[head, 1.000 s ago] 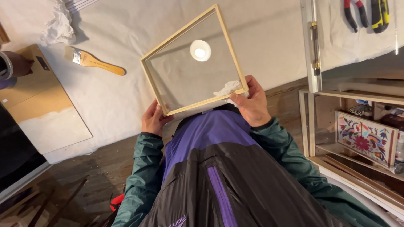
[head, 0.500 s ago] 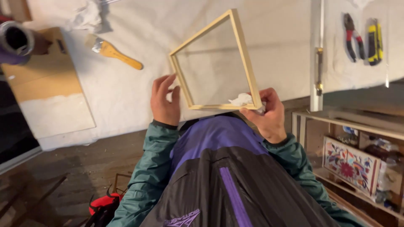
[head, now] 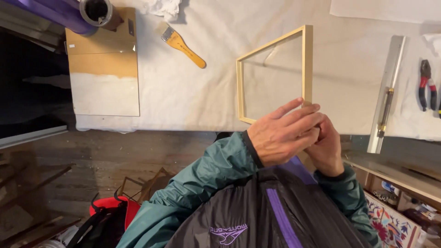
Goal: Cleaning a glass pane and cutting a glass sheet to fit a picture frame using a glass cutter and ruler.
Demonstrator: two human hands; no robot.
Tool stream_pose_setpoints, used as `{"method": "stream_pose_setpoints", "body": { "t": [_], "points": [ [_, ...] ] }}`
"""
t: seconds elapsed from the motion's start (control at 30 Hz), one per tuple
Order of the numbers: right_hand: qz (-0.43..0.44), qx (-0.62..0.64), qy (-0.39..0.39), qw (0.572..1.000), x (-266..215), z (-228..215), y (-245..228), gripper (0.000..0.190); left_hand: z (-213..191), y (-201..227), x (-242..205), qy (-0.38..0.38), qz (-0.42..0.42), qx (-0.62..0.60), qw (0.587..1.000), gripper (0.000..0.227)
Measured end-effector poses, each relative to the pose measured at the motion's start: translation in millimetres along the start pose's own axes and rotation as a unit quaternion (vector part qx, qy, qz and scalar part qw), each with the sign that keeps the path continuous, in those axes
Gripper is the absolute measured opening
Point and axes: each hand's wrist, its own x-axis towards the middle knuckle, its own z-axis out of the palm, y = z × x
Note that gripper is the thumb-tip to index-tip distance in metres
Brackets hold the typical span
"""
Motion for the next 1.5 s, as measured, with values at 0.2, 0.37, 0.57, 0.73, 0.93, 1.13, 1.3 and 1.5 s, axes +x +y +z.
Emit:
{"method": "stream_pose_setpoints", "body": {
  "t": [0.2, 0.37, 0.57, 0.73, 0.93, 1.13, 1.3, 1.5],
  "points": [
    [0.128, 0.173, 0.025, 0.976, 25, -14, 1, 0.033, 0, -5, -19, 0.059, 0.003, -0.024, 0.998, 0.033],
    [0.152, 0.183, 0.062, 0.969, 49, 25, -78, 0.034, -7, -5, -25, 0.046, 0.014, -0.014, 0.999, 0.033],
    [0.122, 0.172, 0.01, 0.977, 65, 32, -90, 0.036, -15, -8, -29, 0.047, 0.019, -0.013, 0.999, 0.03],
    [0.087, 0.086, 0.031, 0.992, 75, 49, -104, 0.03, -20, -14, -36, 0.047, 0.035, 0.003, 0.998, 0.031],
    [0.045, -0.021, 0.092, 0.995, 70, 62, -103, 0.023, -20, -22, -47, 0.057, 0.045, -0.029, 0.997, 0.038],
    [0.06, 0.079, 0.084, 0.992, 66, 65, -94, 0.023, -23, -29, -58, 0.047, 0.059, -0.018, 0.997, 0.038],
    [0.016, 0.027, 0.085, 0.996, 65, 81, -106, 0.021, -29, -33, -67, 0.059, 0.074, -0.004, 0.995, 0.038],
    [0.028, 0.02, 0.082, 0.996, 65, 87, -106, 0.024, -24, -34, -75, 0.085, 0.052, -0.007, 0.995, 0.037]
  ]
}}
